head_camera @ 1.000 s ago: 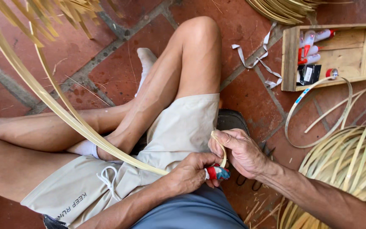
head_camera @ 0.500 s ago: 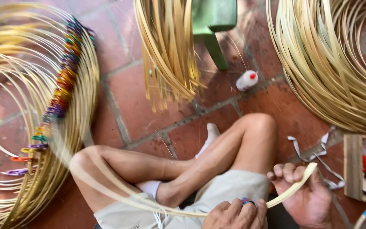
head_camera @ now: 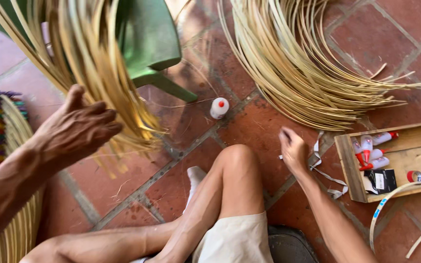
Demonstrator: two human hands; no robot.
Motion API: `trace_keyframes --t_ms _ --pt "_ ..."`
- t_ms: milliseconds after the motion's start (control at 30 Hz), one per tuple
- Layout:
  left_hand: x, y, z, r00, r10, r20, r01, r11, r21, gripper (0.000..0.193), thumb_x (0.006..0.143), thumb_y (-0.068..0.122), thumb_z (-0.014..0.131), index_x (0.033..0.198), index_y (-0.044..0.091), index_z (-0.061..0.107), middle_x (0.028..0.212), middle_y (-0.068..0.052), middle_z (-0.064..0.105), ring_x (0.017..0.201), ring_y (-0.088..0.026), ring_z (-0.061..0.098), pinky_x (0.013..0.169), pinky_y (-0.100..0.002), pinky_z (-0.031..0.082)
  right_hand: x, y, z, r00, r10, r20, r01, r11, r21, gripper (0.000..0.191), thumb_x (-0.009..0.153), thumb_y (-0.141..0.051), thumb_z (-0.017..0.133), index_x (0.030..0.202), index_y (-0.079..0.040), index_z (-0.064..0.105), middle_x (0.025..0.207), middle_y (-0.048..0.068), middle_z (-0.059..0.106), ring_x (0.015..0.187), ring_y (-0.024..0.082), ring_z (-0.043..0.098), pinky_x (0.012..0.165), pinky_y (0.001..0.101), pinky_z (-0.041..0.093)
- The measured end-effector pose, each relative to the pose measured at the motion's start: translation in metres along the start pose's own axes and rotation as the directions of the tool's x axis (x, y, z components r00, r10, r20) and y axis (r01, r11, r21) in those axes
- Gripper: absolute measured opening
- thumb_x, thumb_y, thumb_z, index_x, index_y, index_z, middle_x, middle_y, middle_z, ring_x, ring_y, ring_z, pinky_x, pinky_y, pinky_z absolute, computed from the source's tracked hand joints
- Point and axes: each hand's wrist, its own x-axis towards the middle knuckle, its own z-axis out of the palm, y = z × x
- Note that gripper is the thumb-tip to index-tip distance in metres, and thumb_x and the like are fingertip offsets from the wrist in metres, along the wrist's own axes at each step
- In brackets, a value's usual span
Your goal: The person sits on a tiled floor and repeatedly picks up thin bamboo strips, applies glue to the ends, and joins them to a growing woven structure. The person handles the strips by hand and uses glue bottles placed nearby.
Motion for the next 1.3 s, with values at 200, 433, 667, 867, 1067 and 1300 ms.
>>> trace_keyframes --t_ms 200,433,667,867,1067,1300 --pt "0.017 -0.008 0.043 0.999 -0.025 -0.025 0.025 0.999 -0.028 0.046 0.093 0.018 0.06 0.136 0.036 0.06 0.124 0.005 0.062 0.117 -0.012 0.054 0.122 -0.056 0.023 0.078 0.011 0.028 0.868 -0.473 0.15 0.464 0.668 -0.581 0.047 0.097 -0.017 0.066 0.139 0.003 0.057 0.134 0.022 0.064 0.121 0.036 0.059 0.098 0.0487 0.046" --pt "0.016 -0.005 0.076 0.971 -0.051 -0.232 0.056 0.998 0.018 0.067 0.08 0.024 0.067 0.144 0.038 0.054 0.15 -0.001 0.054 0.135 -0.016 0.047 0.118 -0.055 0.026 0.114 -0.002 0.032 0.775 -0.632 0.006 0.463 0.561 -0.686 0.032 0.094 -0.016 0.07 0.123 -0.003 0.065 0.108 0.014 0.067 0.097 0.026 0.06 0.083 0.0463 0.045" --pt "-0.02 0.032 0.074 0.77 -0.271 -0.577 0.058 0.931 -0.359 0.065 0.077 0.015 0.08 0.14 0.018 0.062 0.144 -0.015 0.059 0.133 -0.031 0.053 0.113 -0.055 0.034 0.121 0.014 0.037 0.77 -0.607 0.196 0.541 0.46 -0.704 0.006 0.097 -0.008 0.064 0.093 -0.009 0.059 0.089 0.011 0.062 0.087 0.024 0.061 0.072 0.0415 0.052" --pt "-0.067 0.133 0.116 0.596 -0.534 -0.6 0.123 0.799 -0.588 0.051 0.076 0.013 0.08 0.126 0.019 0.07 0.137 -0.016 0.062 0.125 -0.036 0.056 0.109 -0.055 0.042 0.126 0.011 0.027 0.831 -0.547 0.101 0.514 0.686 -0.516 0.02 0.118 -0.011 0.052 0.13 0.002 0.061 0.084 0.014 0.062 0.063 0.023 0.058 0.044 0.0385 0.046" --pt "-0.075 0.222 0.183 0.612 -0.667 -0.426 0.136 0.619 -0.774 0.06 0.066 0.012 0.075 0.124 0.023 0.068 0.134 -0.014 0.062 0.122 -0.033 0.056 0.102 -0.051 0.042 0.159 -0.031 -0.021 0.684 -0.719 0.122 0.614 0.478 -0.628 0.023 0.106 -0.027 0.06 0.097 -0.007 0.055 0.08 0.013 0.063 0.063 0.025 0.057 0.049 0.0375 0.039" --pt "-0.079 0.286 0.248 0.637 -0.736 -0.228 0.177 0.427 -0.887 0.073 0.055 0.011 0.077 0.127 0.023 0.066 0.133 -0.011 0.059 0.124 -0.035 0.053 0.102 -0.05 0.043 0.188 -0.074 -0.067 0.724 -0.64 0.259 0.625 0.448 -0.64 0.033 0.115 -0.02 0.057 0.083 -0.008 0.057 0.055 0.001 0.05 0.042 0.012 0.043 0.034 0.0292 0.03"
